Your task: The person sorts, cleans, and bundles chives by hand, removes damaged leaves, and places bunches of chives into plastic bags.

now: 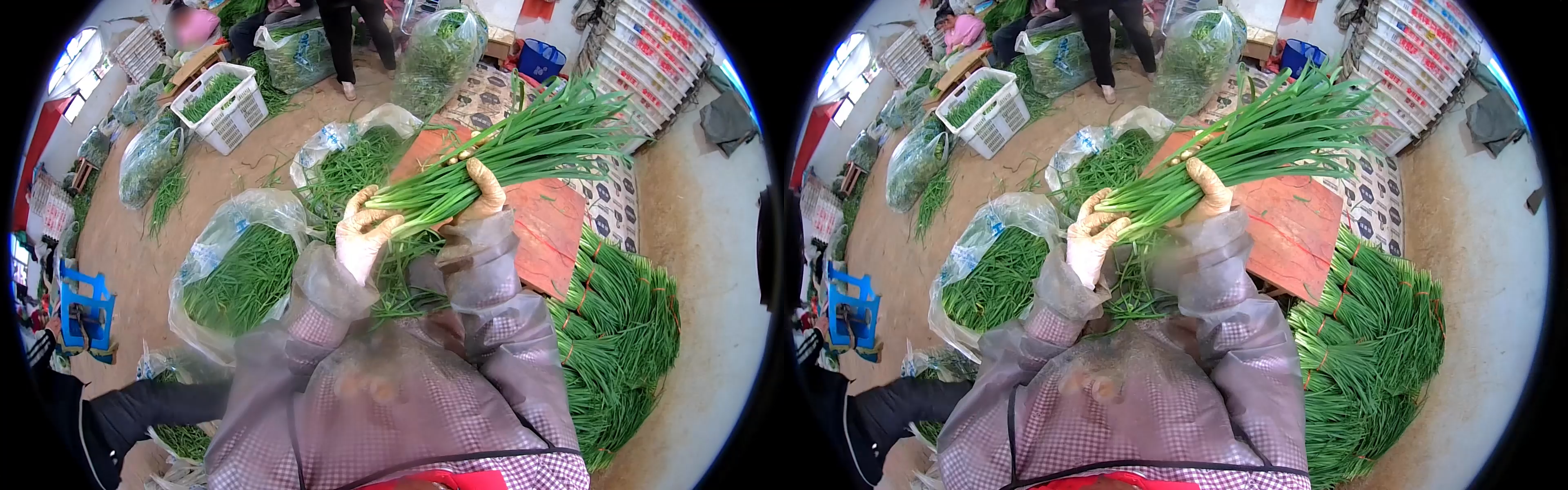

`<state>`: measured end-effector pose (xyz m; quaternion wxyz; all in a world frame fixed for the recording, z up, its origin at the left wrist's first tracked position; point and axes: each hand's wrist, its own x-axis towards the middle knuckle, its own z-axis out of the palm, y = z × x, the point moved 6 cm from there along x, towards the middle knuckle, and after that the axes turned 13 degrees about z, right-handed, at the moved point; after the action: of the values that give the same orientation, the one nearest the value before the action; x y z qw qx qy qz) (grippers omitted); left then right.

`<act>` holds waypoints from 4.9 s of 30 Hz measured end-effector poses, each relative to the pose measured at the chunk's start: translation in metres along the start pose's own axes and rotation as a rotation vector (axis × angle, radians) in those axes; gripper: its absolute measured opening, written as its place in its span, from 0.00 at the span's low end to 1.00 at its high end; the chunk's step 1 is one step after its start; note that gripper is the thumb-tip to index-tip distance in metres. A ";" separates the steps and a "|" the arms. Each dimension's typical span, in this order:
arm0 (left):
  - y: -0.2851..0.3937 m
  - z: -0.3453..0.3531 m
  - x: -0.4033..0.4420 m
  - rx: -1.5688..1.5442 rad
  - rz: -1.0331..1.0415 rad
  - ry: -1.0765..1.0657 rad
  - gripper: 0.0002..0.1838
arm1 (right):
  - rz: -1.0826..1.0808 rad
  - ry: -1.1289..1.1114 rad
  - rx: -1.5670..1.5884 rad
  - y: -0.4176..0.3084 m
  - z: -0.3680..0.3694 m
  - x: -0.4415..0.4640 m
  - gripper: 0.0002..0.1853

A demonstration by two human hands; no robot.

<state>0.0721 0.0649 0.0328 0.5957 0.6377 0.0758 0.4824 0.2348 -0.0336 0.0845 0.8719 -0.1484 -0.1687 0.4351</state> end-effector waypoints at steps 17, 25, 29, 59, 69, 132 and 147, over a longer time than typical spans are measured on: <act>-0.003 -0.082 0.012 -0.005 -0.254 -0.167 0.15 | -0.067 0.098 0.092 -0.025 -0.015 -0.007 0.19; -0.030 -0.179 0.043 0.421 -0.017 -0.095 0.18 | 0.026 0.056 0.071 -0.040 -0.017 -0.011 0.24; 0.011 -0.095 0.067 0.293 -0.038 -0.339 0.19 | 0.173 0.016 -0.036 -0.014 -0.009 -0.014 0.27; 0.016 0.019 0.056 -0.286 -0.379 0.046 0.12 | 0.403 0.034 -0.157 0.099 0.001 -0.041 0.25; 0.010 0.014 0.050 -0.239 -0.322 0.031 0.14 | 0.429 0.004 -0.174 0.105 0.006 -0.049 0.25; 0.021 -0.037 0.029 -0.126 -0.228 -0.125 0.14 | 0.641 -0.132 -0.281 0.108 -0.010 -0.063 0.33; 0.064 0.000 0.038 -0.025 -0.298 -0.499 0.20 | 0.622 -0.175 -0.300 0.110 0.001 -0.078 0.30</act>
<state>0.0615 0.0721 0.1061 0.6681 0.7111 0.0138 0.2185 0.1123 -0.0326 0.0276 0.6484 -0.2813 -0.2517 0.6611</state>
